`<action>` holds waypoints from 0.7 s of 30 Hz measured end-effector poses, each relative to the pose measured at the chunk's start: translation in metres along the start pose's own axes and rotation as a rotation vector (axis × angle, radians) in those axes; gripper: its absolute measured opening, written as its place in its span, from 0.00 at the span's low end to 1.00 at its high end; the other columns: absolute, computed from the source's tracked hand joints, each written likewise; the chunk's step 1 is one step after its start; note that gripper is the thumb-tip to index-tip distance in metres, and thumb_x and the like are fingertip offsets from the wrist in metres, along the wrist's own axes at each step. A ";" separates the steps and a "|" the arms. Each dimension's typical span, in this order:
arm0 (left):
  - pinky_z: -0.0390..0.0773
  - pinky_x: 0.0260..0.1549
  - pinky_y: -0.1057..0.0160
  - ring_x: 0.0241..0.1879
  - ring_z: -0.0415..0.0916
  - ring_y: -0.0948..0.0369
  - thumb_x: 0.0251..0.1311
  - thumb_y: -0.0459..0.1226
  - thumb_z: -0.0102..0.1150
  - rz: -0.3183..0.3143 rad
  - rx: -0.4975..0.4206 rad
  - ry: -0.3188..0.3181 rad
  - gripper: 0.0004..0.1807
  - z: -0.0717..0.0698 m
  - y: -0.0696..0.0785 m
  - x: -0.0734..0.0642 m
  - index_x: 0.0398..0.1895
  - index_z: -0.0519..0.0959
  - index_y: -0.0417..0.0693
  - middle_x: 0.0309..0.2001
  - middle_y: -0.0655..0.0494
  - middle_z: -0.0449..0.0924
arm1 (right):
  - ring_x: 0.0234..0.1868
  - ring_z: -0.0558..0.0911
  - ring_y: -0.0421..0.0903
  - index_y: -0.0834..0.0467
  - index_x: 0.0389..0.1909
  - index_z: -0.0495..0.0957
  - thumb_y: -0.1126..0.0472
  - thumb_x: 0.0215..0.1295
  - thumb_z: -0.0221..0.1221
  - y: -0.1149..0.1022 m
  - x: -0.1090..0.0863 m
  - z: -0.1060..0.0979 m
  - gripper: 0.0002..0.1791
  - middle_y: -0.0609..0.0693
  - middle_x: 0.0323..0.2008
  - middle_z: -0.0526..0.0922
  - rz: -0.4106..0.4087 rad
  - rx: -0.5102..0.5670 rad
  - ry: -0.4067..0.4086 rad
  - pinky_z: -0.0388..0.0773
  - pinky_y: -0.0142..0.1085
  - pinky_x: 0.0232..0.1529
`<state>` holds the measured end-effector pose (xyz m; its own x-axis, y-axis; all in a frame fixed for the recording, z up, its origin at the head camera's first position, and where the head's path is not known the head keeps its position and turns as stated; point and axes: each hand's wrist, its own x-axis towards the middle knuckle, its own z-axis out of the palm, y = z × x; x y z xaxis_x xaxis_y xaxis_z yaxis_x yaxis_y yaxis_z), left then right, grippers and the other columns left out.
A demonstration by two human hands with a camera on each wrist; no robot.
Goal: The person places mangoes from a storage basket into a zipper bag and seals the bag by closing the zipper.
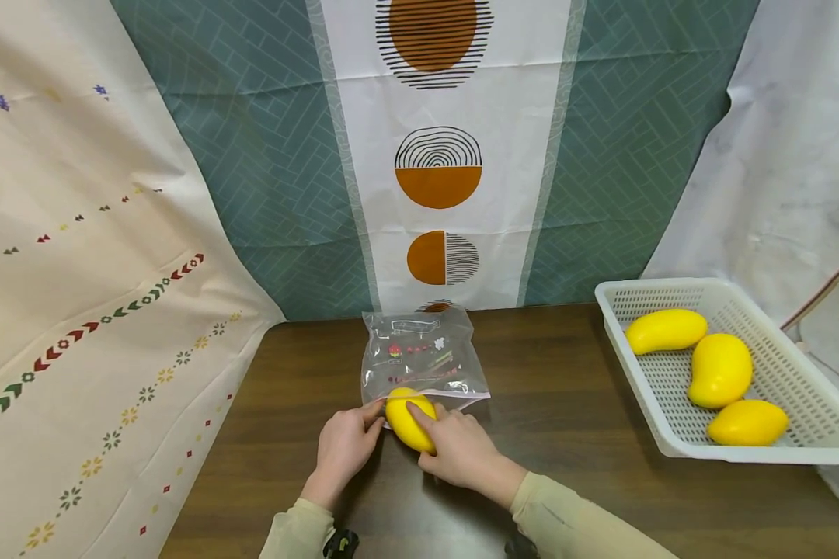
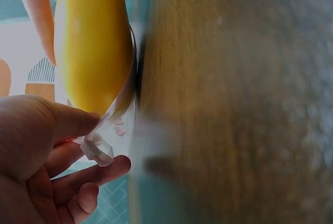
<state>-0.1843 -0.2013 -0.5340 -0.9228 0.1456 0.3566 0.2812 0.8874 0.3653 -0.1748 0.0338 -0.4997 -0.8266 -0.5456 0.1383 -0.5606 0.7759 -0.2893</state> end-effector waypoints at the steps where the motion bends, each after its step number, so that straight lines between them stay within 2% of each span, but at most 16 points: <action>1: 0.84 0.30 0.50 0.42 0.90 0.46 0.64 0.37 0.75 0.001 0.003 -0.001 0.20 0.000 0.000 0.000 0.60 0.89 0.48 0.54 0.54 0.90 | 0.44 0.85 0.58 0.50 0.79 0.71 0.51 0.60 0.69 0.000 0.000 0.000 0.43 0.68 0.62 0.81 -0.001 0.004 0.000 0.80 0.54 0.50; 12: 0.84 0.31 0.48 0.42 0.90 0.45 0.64 0.37 0.75 -0.001 0.011 0.000 0.20 -0.002 0.001 0.001 0.60 0.89 0.48 0.54 0.54 0.90 | 0.49 0.86 0.60 0.52 0.78 0.70 0.47 0.64 0.71 0.000 0.002 0.001 0.42 0.66 0.66 0.80 0.009 0.026 -0.001 0.81 0.53 0.54; 21: 0.84 0.30 0.48 0.40 0.90 0.47 0.63 0.35 0.75 0.014 0.008 0.034 0.21 0.000 0.001 0.000 0.60 0.89 0.48 0.53 0.53 0.90 | 0.55 0.85 0.61 0.53 0.79 0.69 0.47 0.69 0.72 0.005 0.007 0.010 0.41 0.67 0.68 0.78 -0.015 0.065 0.018 0.81 0.54 0.56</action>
<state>-0.1844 -0.2007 -0.5337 -0.9091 0.1435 0.3912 0.2921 0.8889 0.3528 -0.1828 0.0309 -0.5098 -0.8192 -0.5508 0.1597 -0.5689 0.7451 -0.3481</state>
